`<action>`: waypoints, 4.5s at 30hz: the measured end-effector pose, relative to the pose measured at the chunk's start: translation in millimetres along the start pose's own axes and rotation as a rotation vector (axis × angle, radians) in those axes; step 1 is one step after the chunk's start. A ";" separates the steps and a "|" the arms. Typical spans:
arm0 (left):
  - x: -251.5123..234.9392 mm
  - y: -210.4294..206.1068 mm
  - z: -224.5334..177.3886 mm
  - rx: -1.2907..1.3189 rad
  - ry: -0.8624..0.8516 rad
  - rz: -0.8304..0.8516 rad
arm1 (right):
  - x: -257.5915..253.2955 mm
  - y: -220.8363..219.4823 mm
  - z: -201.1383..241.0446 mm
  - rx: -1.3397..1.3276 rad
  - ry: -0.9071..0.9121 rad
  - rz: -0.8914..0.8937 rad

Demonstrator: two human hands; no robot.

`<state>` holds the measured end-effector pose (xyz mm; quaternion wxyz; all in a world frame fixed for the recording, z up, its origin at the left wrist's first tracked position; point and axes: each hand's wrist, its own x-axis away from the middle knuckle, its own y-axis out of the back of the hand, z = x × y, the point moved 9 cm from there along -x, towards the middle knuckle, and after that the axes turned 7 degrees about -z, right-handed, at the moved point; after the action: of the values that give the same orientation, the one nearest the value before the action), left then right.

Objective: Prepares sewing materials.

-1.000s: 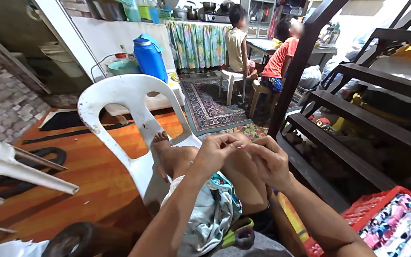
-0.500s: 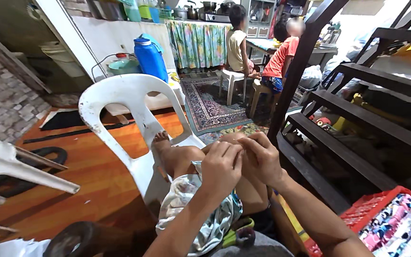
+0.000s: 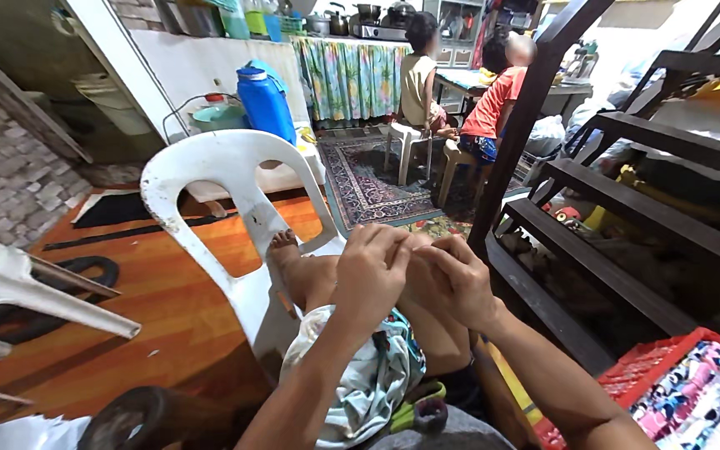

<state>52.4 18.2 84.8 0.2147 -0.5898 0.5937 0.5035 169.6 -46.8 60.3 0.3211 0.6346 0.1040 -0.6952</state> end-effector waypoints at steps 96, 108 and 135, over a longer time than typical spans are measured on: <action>26.8 -17.5 7.3 -0.088 -0.051 -0.003 | 12.3 -20.8 -54.7 -0.361 -0.772 -0.020; 31.8 -33.5 23.9 0.034 0.175 0.090 | 36.1 -47.7 -59.6 -1.022 -1.353 -0.191; 21.5 -48.1 45.6 0.682 0.732 0.046 | 38.0 -50.1 -59.3 -1.107 -1.356 -0.259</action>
<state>76.5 56.3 31.7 0.1619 -0.6108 0.7738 0.0451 189.5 12.7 0.7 0.4936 -0.1773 0.2838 -0.8027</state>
